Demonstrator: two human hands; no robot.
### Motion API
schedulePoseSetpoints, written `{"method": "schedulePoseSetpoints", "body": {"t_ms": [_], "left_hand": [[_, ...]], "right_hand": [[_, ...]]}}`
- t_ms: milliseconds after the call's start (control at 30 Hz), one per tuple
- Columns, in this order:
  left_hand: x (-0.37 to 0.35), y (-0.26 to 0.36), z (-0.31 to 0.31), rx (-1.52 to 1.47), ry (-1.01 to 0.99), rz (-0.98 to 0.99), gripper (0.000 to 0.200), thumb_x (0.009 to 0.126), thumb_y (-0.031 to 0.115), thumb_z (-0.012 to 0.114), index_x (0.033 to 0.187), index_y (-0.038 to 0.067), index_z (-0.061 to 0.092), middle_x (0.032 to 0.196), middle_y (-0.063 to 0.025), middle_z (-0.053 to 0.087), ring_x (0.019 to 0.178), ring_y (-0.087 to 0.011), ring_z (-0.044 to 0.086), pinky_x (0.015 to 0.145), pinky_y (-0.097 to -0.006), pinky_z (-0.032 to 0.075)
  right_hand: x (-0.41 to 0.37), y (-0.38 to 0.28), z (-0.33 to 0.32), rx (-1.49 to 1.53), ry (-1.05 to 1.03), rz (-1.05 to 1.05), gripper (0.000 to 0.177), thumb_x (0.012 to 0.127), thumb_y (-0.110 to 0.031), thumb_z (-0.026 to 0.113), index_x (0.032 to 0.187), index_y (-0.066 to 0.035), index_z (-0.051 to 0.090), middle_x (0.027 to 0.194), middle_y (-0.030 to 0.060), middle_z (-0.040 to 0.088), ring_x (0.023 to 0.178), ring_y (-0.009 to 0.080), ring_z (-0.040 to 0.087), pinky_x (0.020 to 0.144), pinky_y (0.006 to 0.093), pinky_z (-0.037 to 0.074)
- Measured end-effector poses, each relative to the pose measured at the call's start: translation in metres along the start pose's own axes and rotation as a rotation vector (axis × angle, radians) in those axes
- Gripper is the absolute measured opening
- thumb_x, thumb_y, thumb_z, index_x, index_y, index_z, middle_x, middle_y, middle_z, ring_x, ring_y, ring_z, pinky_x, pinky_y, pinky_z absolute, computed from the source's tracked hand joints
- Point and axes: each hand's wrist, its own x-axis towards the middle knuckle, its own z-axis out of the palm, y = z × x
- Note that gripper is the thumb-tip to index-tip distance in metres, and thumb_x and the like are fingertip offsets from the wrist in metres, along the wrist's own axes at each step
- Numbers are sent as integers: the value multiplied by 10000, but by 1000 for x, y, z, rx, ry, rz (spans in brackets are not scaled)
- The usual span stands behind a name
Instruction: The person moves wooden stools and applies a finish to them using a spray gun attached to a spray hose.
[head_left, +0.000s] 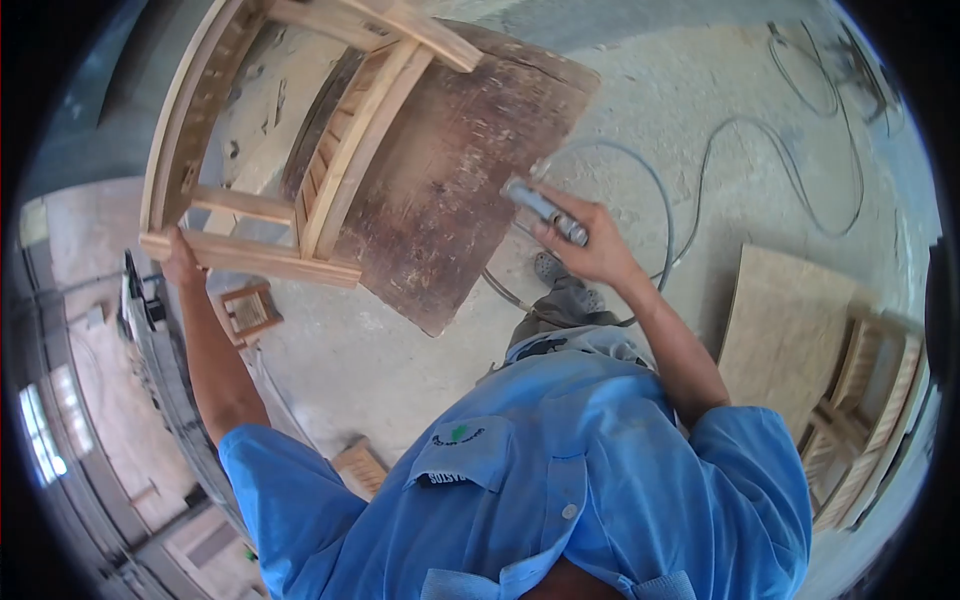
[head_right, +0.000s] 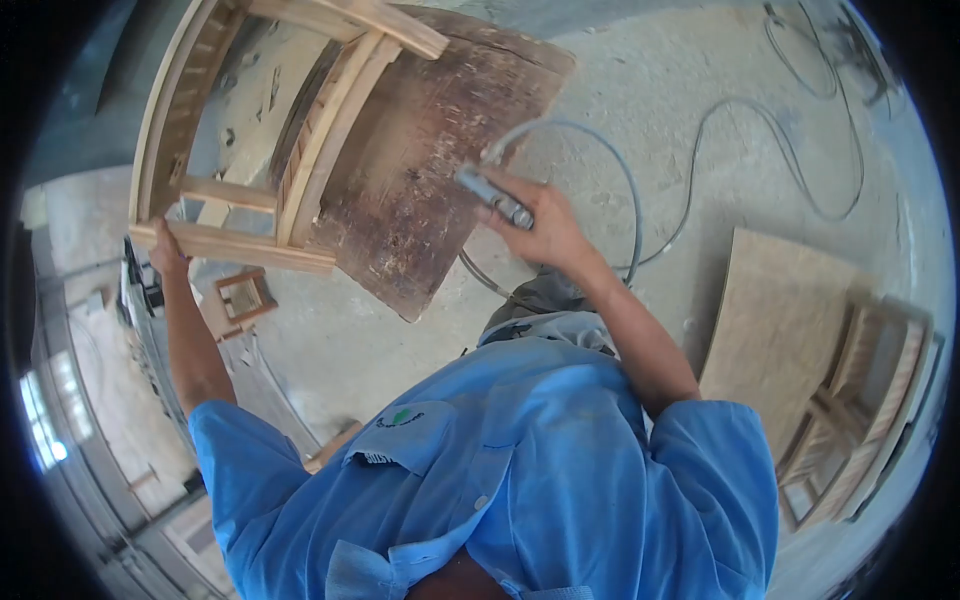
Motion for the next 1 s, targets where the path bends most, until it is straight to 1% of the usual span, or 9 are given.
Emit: {"method": "schedulePoseSetpoints", "body": {"t_ms": [133, 233, 333, 433, 533, 667, 833, 933, 1000], "left_hand": [[-48, 32, -1, 36, -9, -79, 885, 726, 526, 748, 1356, -7, 429, 1242, -174, 547, 1019, -349, 605, 760, -537, 537], [-97, 48, -1, 10, 26, -45, 860, 738, 452, 751, 1373, -17, 409, 1255, -176, 549, 1034, -338, 609, 758, -535, 546], [-82, 29, -1, -10, 53, 7, 866, 745, 470, 746, 1359, -41, 409, 1254, -187, 545, 1052, -345, 599, 779, -530, 545], [-59, 17, -3, 122, 53, -52, 921, 743, 560, 726, 1348, -54, 402, 1293, -199, 499, 1115, -369, 553, 850, -550, 515], [-70, 27, -1, 27, -24, -159, 901, 756, 545, 718, 1374, -19, 385, 1305, -181, 498, 1125, -368, 552, 861, -577, 494], [-60, 39, 2, 14, -186, -317, 827, 822, 583, 613, 1424, 83, 344, 1372, -149, 446, 1238, -370, 470, 933, -614, 423], [-68, 57, 8, -31, -249, -355, 683, 896, 557, 471, 1398, 105, 369, 1371, -118, 457, 1208, -348, 506, 913, -612, 456], [-55, 52, 5, -71, -436, -271, 650, 899, 534, 449, 1391, 116, 376, 1354, -133, 468, 1190, -336, 521, 911, -589, 477], [-46, 48, 0, -38, -303, -223, 648, 887, 504, 475, 1372, 81, 399, 1318, -139, 498, 1188, -326, 523, 928, -551, 482]], "right_hand": [[6, -22, -31, 17, 144, 40, 493, 848, -285, 708, 1284, -90, 584, 1074, 177, 685, 963, 276, 688, 818, 355, 523], [15, -27, -35, 4, 259, -130, 460, 854, -282, 698, 1260, -88, 603, 1025, 177, 696, 937, 275, 693, 792, 354, 523], [17, -27, -35, -85, 208, 69, 431, 857, -294, 692, 1240, -107, 622, 994, 181, 700, 906, 267, 696, 780, 346, 522], [3, 6, -30, -167, 218, 114, 418, 859, -321, 685, 1225, -124, 636, 972, 169, 705, 861, 249, 693, 766, 339, 519], [-3, 31, -19, 24, 292, -10, 421, 854, -352, 680, 1209, -128, 647, 977, 150, 708, 846, 234, 684, 764, 343, 517], [14, 49, -6, 274, 302, 159, 452, 837, -409, 679, 1195, -132, 657, 927, 111, 711, 844, 236, 672, 765, 341, 513], [62, 75, 36, 387, 393, 241, 479, 828, -479, 660, 1184, -160, 669, 907, 108, 707, 836, 266, 667, 771, 379, 510], [86, 84, 67, 453, 439, 241, 481, 826, -493, 654, 1179, -166, 672, 912, 121, 708, 857, 288, 672, 792, 392, 512], [95, 90, 86, 439, 464, 239, 480, 827, -493, 651, 1176, -164, 673, 916, 132, 708, 876, 306, 675, 809, 402, 515]]}}
